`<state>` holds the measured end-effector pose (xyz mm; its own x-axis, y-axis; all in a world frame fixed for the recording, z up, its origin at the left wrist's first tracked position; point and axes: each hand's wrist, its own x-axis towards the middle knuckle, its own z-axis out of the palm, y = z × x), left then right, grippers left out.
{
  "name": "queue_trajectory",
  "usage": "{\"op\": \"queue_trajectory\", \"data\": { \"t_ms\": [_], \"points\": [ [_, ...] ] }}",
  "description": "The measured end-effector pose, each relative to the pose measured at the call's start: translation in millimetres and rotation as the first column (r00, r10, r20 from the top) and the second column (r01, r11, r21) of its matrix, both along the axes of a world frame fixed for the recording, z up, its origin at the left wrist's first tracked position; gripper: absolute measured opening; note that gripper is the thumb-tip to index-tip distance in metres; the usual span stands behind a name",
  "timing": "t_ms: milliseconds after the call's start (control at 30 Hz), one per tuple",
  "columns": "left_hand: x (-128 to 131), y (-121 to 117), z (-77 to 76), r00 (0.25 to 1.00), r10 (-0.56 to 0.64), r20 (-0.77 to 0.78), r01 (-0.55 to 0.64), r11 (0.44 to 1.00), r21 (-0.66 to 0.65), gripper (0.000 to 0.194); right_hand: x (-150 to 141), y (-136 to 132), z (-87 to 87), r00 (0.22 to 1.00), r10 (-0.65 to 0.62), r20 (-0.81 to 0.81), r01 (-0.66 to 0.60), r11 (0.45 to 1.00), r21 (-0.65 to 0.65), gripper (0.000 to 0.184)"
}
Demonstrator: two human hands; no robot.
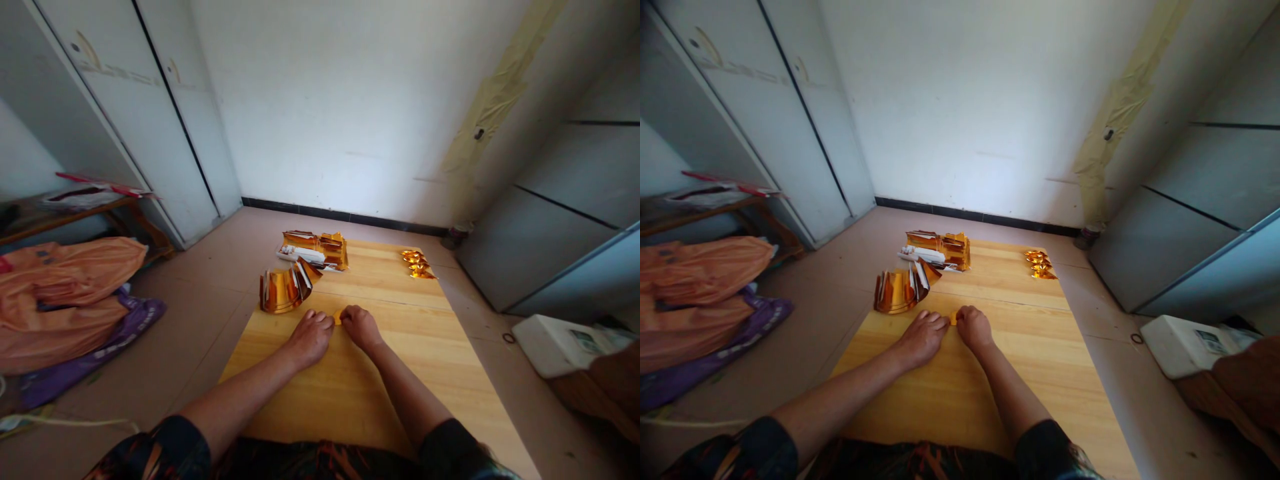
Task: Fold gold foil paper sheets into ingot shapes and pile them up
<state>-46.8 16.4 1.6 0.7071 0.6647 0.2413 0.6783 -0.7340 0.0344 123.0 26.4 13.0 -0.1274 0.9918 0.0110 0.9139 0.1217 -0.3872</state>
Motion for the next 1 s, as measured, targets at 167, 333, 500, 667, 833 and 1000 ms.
{"op": "queue_trajectory", "data": {
  "t_ms": [167, 333, 500, 667, 833, 1000],
  "points": [
    [-12.1, -0.7, -6.7, 0.995, 0.016, 0.098, -0.013, 1.000, -0.022, 0.027, 0.9, 12.8, -1.1, 0.999, -0.045, -0.026, 0.040, 0.989, -0.139, 0.019],
    [-25.8, 0.4, -16.3, 0.974, -0.013, 0.228, 0.019, 1.000, -0.021, 0.024, -2.1, 11.2, 5.7, 0.999, -0.050, 0.004, 0.050, 0.985, -0.168, 0.012],
    [-28.0, -0.5, -16.2, 0.967, -0.035, 0.252, 0.037, 0.999, -0.003, 0.024, -13.7, 6.0, 14.2, 0.989, -0.122, 0.080, 0.136, 0.972, -0.193, 0.020],
    [-26.4, -3.0, -13.8, 0.967, -0.015, 0.256, 0.014, 1.000, 0.008, 0.027, -22.6, 2.8, 19.1, 0.978, -0.150, 0.143, 0.177, 0.965, -0.195, 0.038],
    [-24.7, -4.4, -12.6, 0.972, 0.019, 0.236, -0.013, 1.000, -0.025, 0.028, -24.2, 2.1, 19.2, 0.978, -0.148, 0.144, 0.176, 0.961, -0.213, 0.032],
    [-22.9, -6.3, -11.0, 0.977, 0.049, 0.206, -0.042, 0.998, -0.039, 0.029, -20.6, 4.0, 15.4, 0.983, -0.156, 0.099, 0.174, 0.960, -0.221, 0.025]
  ]
}}
